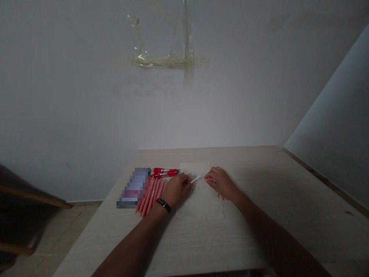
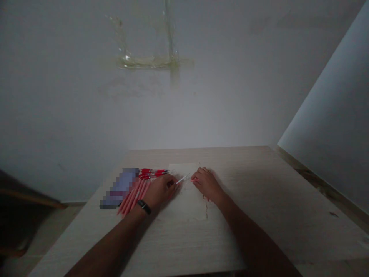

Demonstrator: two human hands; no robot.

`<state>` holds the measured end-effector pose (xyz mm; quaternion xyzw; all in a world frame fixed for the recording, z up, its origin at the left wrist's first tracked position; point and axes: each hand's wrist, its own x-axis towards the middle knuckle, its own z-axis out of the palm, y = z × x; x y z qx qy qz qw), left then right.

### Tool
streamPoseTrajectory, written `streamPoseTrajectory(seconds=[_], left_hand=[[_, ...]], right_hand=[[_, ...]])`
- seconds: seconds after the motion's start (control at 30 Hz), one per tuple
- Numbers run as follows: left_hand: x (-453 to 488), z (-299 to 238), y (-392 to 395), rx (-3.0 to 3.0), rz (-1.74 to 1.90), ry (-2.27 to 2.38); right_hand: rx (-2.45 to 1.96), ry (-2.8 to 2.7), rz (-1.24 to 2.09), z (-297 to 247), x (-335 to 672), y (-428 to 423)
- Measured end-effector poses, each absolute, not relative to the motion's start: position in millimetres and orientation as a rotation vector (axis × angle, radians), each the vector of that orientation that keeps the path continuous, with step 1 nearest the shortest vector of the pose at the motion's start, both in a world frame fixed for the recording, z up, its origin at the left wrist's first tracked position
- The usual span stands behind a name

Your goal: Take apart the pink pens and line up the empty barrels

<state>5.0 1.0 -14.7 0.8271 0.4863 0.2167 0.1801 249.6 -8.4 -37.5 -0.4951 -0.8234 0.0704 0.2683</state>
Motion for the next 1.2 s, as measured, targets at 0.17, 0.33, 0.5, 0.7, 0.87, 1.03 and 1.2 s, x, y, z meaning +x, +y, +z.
streamPoseTrajectory(seconds=[0.17, 0.33, 0.5, 0.7, 0.87, 1.03, 1.2], left_hand=[[4.9, -13.6, 1.6, 2.347, 0.595, 1.372], [5.9, -15.5, 0.9, 2.354, 0.629, 1.364], [5.1, -16.8, 1.6, 2.364, 0.603, 1.370], [4.3, -18.0, 3.4, 2.383, 0.607, 1.369], [4.0, -15.1, 2.3, 2.376, 0.592, 1.353], [3.6, -14.4, 2.4, 2.391, 0.598, 1.308], [4.7, -17.9, 3.7, 2.404, 0.602, 1.332]], right_hand=[[-1.391, -2.222, 0.214, -42.6, 245.7, -9.7], [-1.428, -2.243, 0.225, -44.5, 246.9, -7.9], [-1.410, -2.228, 0.230, -45.6, 247.6, -7.3], [-1.360, -2.177, 0.238, -41.4, 252.6, -4.8], [-1.308, -2.106, 0.219, -31.1, 256.2, -4.0], [-1.220, -2.142, 0.209, -23.9, 253.6, -8.1], [-1.185, -2.184, 0.191, -23.5, 251.7, -10.4]])
